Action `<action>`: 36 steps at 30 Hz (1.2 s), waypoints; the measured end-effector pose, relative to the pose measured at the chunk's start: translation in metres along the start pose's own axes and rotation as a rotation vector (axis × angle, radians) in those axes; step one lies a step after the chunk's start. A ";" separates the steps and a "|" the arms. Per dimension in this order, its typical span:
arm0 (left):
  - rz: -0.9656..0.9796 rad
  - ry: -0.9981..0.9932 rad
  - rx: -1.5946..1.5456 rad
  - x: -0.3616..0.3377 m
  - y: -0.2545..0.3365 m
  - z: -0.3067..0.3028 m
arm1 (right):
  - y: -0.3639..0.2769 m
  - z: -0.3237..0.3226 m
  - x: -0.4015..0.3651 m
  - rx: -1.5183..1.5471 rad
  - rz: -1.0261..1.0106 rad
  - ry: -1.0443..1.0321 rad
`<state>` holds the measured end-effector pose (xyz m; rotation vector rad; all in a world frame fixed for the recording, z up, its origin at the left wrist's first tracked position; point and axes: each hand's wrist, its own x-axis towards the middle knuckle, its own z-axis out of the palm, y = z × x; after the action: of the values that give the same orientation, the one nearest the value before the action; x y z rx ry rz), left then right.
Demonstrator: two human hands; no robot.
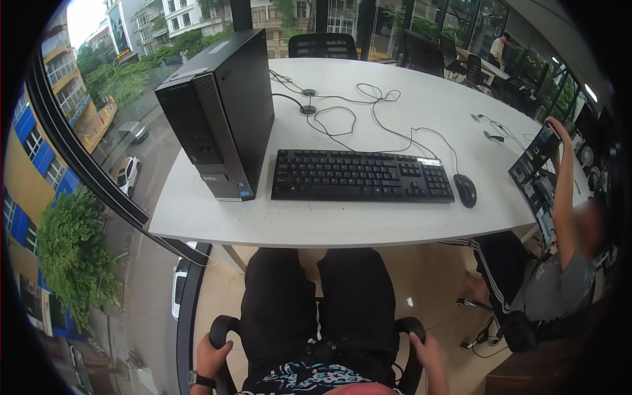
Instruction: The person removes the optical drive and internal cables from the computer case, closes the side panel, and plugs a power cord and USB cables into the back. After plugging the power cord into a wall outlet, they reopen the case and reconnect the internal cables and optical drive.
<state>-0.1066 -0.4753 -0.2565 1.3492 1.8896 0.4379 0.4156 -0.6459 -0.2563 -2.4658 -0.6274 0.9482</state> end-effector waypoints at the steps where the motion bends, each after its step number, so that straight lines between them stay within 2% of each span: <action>1: 0.172 -0.006 0.330 0.005 0.013 -0.008 | -0.001 -0.008 0.013 -0.261 -0.200 0.070; 3: 0.602 0.291 0.267 0.036 0.053 -0.014 | -0.043 -0.029 0.038 -0.272 -0.629 0.273; 4: 0.709 0.341 0.251 0.060 0.071 -0.019 | -0.072 -0.037 0.055 -0.262 -0.820 0.346; 5: 0.853 0.445 0.217 0.072 0.113 -0.029 | -0.103 -0.047 0.068 -0.249 -1.012 0.417; 7: 1.018 0.588 0.360 0.082 0.186 -0.043 | -0.174 -0.068 0.069 -0.348 -1.288 0.563; 9: 1.060 0.599 0.619 0.101 0.230 -0.051 | -0.224 -0.076 0.080 -0.433 -1.472 0.625; 10: 1.063 0.606 0.621 0.116 0.236 -0.051 | -0.236 -0.073 0.088 -0.427 -1.476 0.631; 12: 1.038 0.407 0.483 0.150 0.238 -0.042 | -0.248 -0.061 0.109 -0.582 -1.421 0.618; 13: 1.038 0.411 0.485 0.155 0.234 -0.037 | -0.244 -0.054 0.116 -0.578 -1.423 0.619; 15: 1.034 0.586 0.394 0.153 0.224 -0.023 | -0.238 -0.043 0.123 -0.505 -1.362 0.794; 16: 1.028 0.664 0.439 0.148 0.222 -0.018 | -0.240 -0.041 0.125 -0.507 -1.373 0.785; 19: 1.025 0.716 0.477 0.151 0.220 -0.014 | -0.236 -0.030 0.118 -0.389 -1.335 0.821; 21: 0.988 0.740 0.462 0.149 0.222 -0.013 | -0.238 -0.031 0.120 -0.395 -1.298 0.853; 36: 1.054 0.783 0.455 0.159 0.217 -0.009 | -0.236 -0.028 0.122 -0.408 -1.282 0.864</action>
<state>0.0034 -0.2459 -0.1689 2.7649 1.7125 1.2422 0.4558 -0.3942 -0.1748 -1.7793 -1.7476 -0.7255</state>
